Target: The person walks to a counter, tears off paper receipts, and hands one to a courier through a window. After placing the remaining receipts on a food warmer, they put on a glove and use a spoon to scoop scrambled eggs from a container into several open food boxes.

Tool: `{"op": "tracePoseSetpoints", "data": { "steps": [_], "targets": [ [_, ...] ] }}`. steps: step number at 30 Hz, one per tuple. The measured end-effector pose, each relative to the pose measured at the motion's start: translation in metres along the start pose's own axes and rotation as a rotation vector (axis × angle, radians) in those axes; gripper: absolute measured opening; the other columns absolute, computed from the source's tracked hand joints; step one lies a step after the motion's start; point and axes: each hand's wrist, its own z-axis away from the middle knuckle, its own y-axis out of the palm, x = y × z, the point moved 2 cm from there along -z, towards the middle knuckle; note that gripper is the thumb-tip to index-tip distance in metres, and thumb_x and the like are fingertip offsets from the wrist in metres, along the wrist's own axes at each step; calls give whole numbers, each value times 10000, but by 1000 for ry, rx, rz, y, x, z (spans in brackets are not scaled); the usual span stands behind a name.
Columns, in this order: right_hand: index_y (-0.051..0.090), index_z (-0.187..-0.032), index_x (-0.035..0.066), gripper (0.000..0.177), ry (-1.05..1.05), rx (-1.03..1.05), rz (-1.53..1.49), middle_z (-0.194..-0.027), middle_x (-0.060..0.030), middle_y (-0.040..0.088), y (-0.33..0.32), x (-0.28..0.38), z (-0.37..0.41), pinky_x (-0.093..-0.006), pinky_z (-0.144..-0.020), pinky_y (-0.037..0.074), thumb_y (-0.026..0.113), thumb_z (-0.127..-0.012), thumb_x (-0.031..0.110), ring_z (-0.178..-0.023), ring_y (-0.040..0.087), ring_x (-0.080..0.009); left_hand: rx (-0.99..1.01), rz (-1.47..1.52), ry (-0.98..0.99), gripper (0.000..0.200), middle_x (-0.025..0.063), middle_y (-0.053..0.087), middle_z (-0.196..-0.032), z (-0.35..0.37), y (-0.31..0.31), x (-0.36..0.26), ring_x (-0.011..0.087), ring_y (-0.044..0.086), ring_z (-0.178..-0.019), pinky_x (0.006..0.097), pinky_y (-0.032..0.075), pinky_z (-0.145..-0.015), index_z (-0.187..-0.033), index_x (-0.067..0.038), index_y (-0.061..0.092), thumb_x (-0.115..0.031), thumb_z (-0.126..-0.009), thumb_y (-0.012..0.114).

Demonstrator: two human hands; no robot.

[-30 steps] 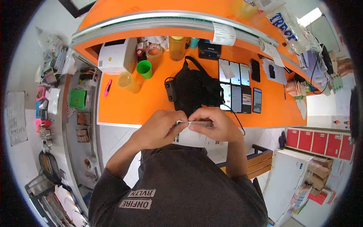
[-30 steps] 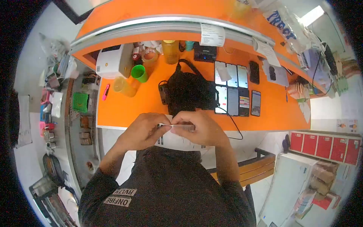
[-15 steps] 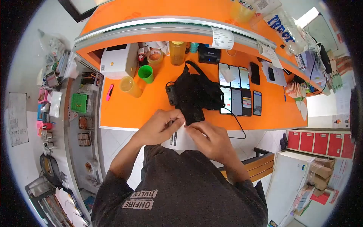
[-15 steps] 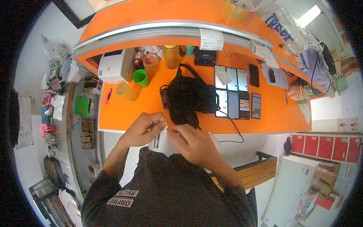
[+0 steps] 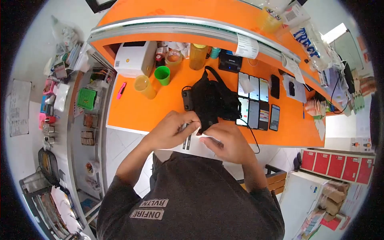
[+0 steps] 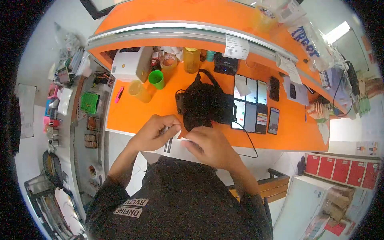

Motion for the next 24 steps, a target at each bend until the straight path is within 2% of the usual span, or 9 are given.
{"op": "tracePoseSetpoints", "data": {
  "steps": [2, 4, 10, 12, 13, 14, 16, 20, 24],
  "targets": [
    [660, -969, 24, 148, -106, -131, 148, -853, -129, 665, 2, 7, 5, -380, -653, 531, 677, -867, 129, -788, 660, -318, 12, 59, -22, 151, 120, 569, -661, -3, 2, 5, 231, 572, -564, 349, 415, -546, -907, -22, 604, -160, -964, 586],
    [661, -1008, 28, 176, -151, -117, 171, -911, -127, 662, 0, 11, 10, -372, -664, 546, 675, -864, 128, -792, 668, -290, -51, 107, 69, 167, 31, 522, -643, -4, 2, 10, 85, 448, -580, 267, 373, -540, -899, -12, 612, -146, -988, 567],
    [656, -1086, 15, 257, -298, -93, 437, -1011, -134, 651, -19, 45, 41, -363, -678, 565, 669, -852, 121, -810, 684, -242, -87, 93, 21, 169, -6, 514, -664, -15, -4, 17, 49, 428, -589, 233, 359, -544, -895, -11, 595, -148, -992, 569],
    [658, -1093, 6, 293, -343, -156, 256, -1026, -131, 659, -30, 53, 53, -352, -702, 573, 675, -818, 108, -824, 692, -235, -220, 122, -21, 179, 11, 523, -641, -22, -2, 26, 61, 454, -588, 248, 367, -540, -898, -15, 578, -166, -994, 566],
    [684, -1036, 19, 266, 1, -54, -86, -1055, -119, 668, -36, 48, 65, -323, -755, 571, 689, -786, 112, -820, 696, -234, -342, 154, -63, 190, 27, 531, -617, -26, -3, 26, 73, 479, -586, 263, 375, -536, -902, -20, 561, -184, -997, 564],
    [684, -1036, 19, 266, -5, -58, -83, -1055, -119, 668, -39, 40, 62, -323, -755, 571, 689, -786, 112, -820, 696, -234, -344, 149, -57, 190, 27, 531, -617, -31, -2, 22, 73, 479, -586, 263, 375, -536, -902, -20, 561, -184, -997, 564],
    [718, -966, 43, 179, -166, -121, -306, -1045, -115, 676, -40, 14, 53, -309, -750, 551, 714, -800, 108, -812, 693, -228, -633, 370, -144, 171, 15, 521, -625, -38, -1, 12, 47, 470, -609, 226, 357, -539, -926, -29, 521, -177, -995, 573],
    [760, -939, 48, 144, 121, -265, -374, -1276, -134, 590, -22, -18, 20, -301, -723, 519, 771, -802, 90, -825, 670, -168, -820, 367, 88, 159, 4, 566, -773, -62, 14, 7, 32, 474, -676, 194, 361, -573, -924, -41, 509, -152, -975, 611],
    [759, -966, 5, 188, -19, -420, -572, -1280, -152, 587, 0, -42, 2, -233, -730, 477, 780, -781, 30, -887, 624, -138, -859, 346, 191, 144, 9, 587, -831, -71, 22, -1, 49, 498, -739, 202, 393, -627, -928, -28, 531, -133, -967, 620]
  ]
}}
